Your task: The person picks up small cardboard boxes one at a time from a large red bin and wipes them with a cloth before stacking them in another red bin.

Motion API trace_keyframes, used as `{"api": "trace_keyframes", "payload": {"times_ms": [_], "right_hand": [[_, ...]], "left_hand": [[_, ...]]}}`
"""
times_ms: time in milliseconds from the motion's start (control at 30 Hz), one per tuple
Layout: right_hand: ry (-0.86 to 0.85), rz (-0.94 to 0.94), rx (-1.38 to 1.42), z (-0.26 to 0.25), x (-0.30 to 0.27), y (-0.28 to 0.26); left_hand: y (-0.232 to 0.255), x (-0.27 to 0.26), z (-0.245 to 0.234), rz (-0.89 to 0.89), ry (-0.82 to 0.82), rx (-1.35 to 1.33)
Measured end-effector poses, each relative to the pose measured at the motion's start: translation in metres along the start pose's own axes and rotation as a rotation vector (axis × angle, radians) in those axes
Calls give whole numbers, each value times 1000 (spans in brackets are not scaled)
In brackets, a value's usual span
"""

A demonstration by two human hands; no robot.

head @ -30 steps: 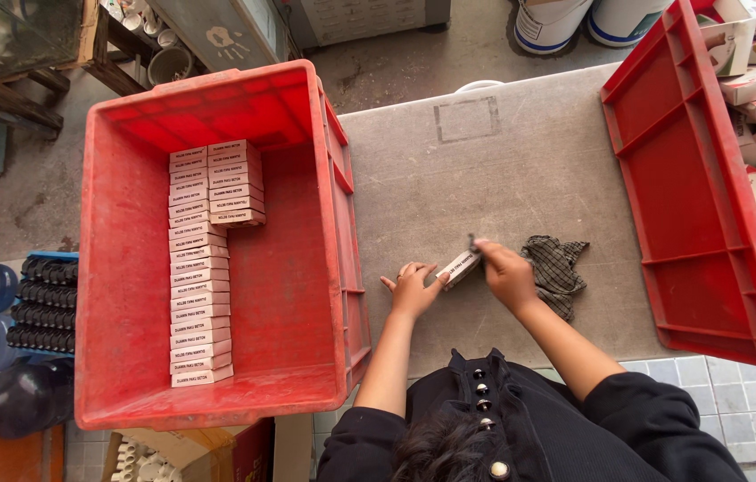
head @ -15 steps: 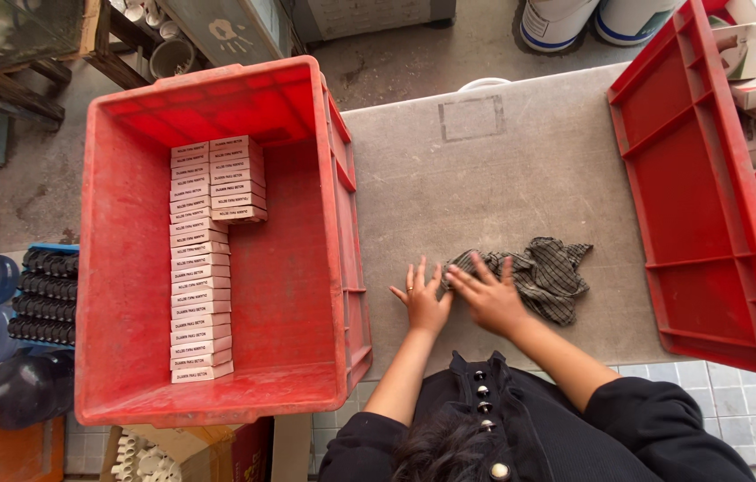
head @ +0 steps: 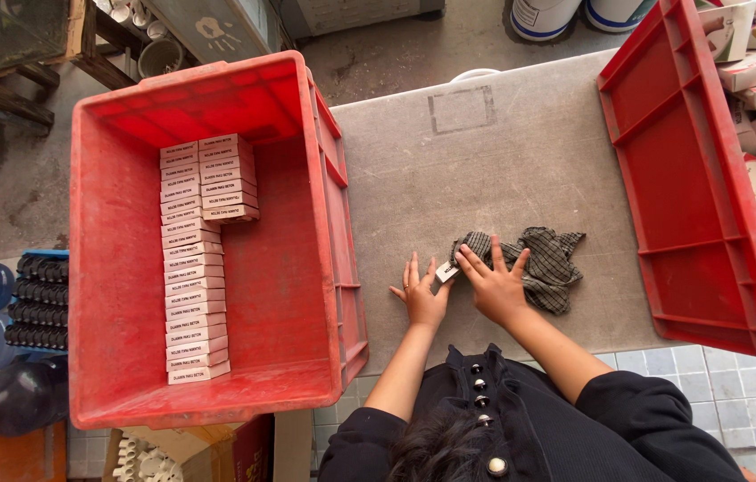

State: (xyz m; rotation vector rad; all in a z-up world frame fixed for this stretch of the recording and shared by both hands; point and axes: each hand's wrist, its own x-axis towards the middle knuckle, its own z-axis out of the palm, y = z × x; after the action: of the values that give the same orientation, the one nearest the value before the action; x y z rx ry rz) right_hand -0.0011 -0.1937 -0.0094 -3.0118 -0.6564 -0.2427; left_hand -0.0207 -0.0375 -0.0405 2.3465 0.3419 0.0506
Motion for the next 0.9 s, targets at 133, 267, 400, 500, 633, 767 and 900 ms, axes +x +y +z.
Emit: {"api": "trace_keyframes", "payload": {"times_ms": [133, 267, 400, 500, 633, 767, 900], "right_hand": [[-35, -34, 11, -5, -2, -29], [-60, -101, 47, -11, 3, -17], [120, -19, 33, 10, 9, 13], [279, -69, 126, 33, 27, 25], [327, 33, 304, 71, 45, 48], [145, 432, 461, 66, 53, 57], [336, 159, 398, 57, 60, 31]], "left_hand": [[-9, 1, 8, -23, -1, 13], [1, 4, -2, -30, -12, 24], [8, 4, -13, -40, -94, 13], [-2, 12, -5, -76, -128, -17], [-7, 22, -10, -131, -159, -24], [8, 20, -51, -136, -256, 57], [22, 16, -75, -13, -353, 235]]}}
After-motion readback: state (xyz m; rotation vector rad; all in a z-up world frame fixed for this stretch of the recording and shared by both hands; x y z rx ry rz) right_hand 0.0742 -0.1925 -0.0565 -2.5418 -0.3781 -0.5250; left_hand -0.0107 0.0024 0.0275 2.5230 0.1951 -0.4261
